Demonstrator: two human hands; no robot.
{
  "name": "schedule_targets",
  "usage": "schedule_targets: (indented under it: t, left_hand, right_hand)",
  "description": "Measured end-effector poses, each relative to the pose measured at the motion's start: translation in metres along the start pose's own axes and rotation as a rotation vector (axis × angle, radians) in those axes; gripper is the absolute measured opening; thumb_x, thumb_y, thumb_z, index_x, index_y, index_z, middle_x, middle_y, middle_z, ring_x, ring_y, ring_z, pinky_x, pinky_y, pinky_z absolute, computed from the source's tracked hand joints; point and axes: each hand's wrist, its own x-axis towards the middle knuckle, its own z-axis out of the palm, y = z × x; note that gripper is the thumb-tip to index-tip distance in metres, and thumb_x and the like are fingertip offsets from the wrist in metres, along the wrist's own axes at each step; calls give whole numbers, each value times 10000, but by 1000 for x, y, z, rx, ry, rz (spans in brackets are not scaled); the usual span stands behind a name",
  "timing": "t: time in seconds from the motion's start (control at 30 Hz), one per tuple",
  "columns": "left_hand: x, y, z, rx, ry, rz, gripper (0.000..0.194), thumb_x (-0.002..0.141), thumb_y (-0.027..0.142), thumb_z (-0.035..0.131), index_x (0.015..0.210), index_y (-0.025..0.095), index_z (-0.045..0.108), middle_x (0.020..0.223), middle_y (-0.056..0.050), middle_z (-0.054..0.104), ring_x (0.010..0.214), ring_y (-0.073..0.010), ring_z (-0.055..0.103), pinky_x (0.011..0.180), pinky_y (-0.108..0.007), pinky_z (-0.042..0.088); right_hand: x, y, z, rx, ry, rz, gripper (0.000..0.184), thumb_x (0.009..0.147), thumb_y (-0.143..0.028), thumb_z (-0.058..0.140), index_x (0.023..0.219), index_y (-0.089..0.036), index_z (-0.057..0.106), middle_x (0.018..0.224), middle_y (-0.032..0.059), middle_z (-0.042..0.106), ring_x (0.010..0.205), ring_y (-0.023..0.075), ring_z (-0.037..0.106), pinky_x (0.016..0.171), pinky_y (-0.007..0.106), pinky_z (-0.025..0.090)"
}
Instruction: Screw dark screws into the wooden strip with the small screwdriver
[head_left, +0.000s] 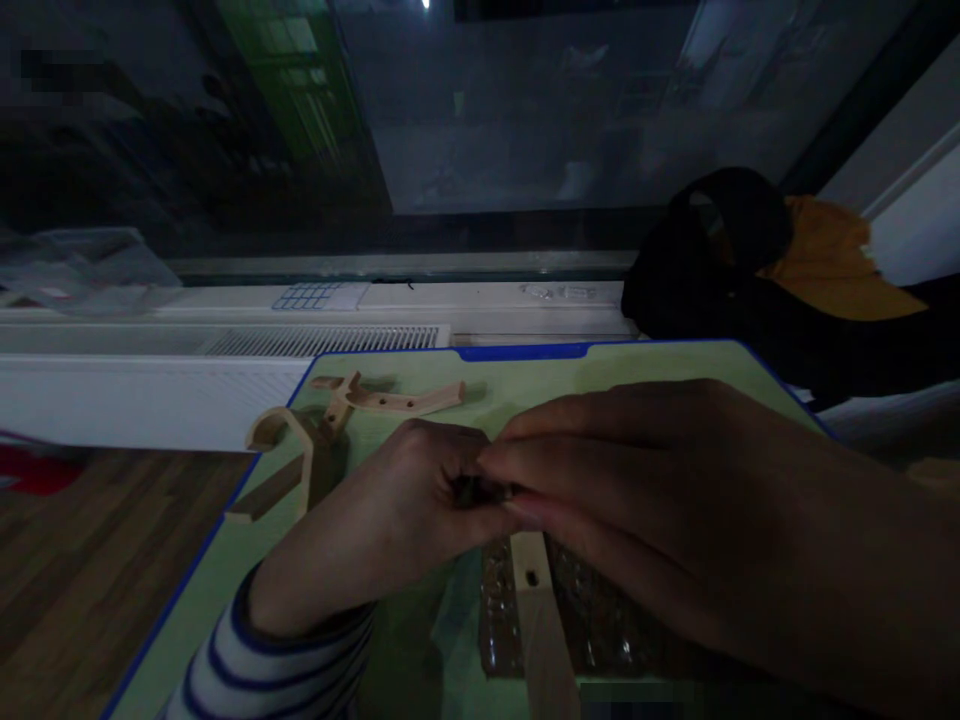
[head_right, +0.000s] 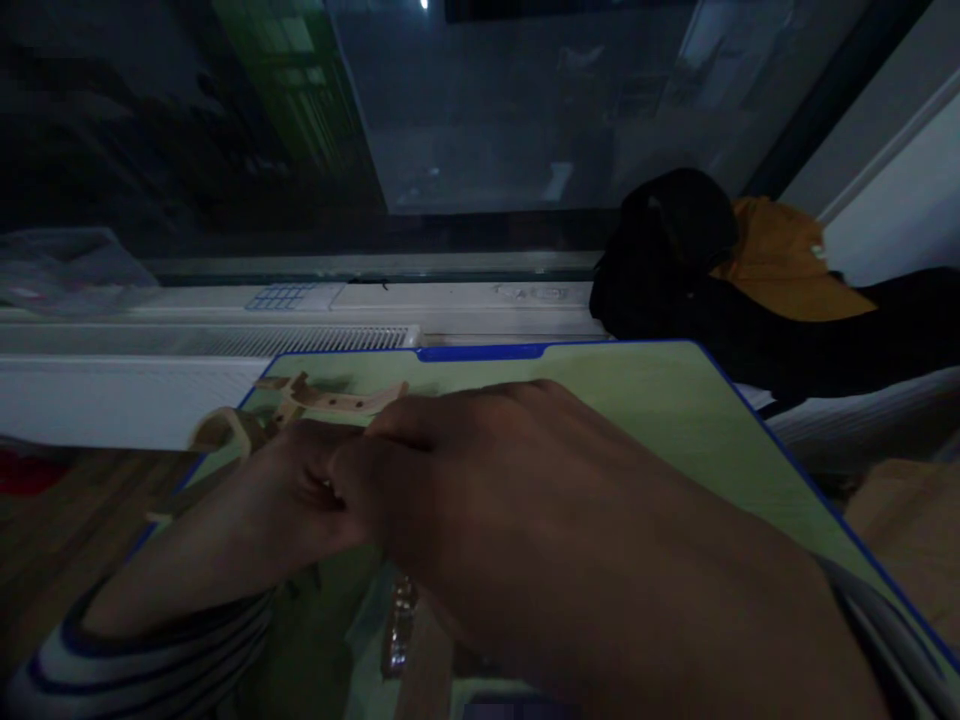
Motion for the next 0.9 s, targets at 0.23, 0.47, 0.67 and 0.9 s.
schedule_targets:
  t: [0.23,0.47,0.67,0.9]
  left_hand:
    - [1,-1,4,-181,-57,-45,188,789,292,604,737,129,679,651,18,641,611,-116,556,546,-195,427]
    - [1,-3,2,-174,-113,-35,196,814,239,541,721,136,679,633,28,589,576,-91,466,526,-194,385]
    - [0,2,-2,-97,-36,-64,151,766,230,585,699,129,674,553,45,512,542,-86,441,473,-181,327]
    - [0,1,1,-6,5,-11,141,767,173,555,663,132,641,576,36,559,553,-89,481,463,-165,328]
  right_hand:
    - [-1,8,6,49,-86,-47,429,749,-33,535,1135,-217,496,1086,9,634,865,162,617,685,277,471]
    - [3,1,5,-48,-73,-9,234,799,-115,569,1003,-224,531,878,-26,643,669,144,595,551,270,417]
    - [1,-2,1,-41,-67,-8,207,821,-109,545,1003,-208,556,884,0,645,693,145,597,593,272,432]
    - [-1,-1,-2,-38,-42,18,322,830,-142,536,1145,-208,539,1037,45,647,815,173,623,681,292,475]
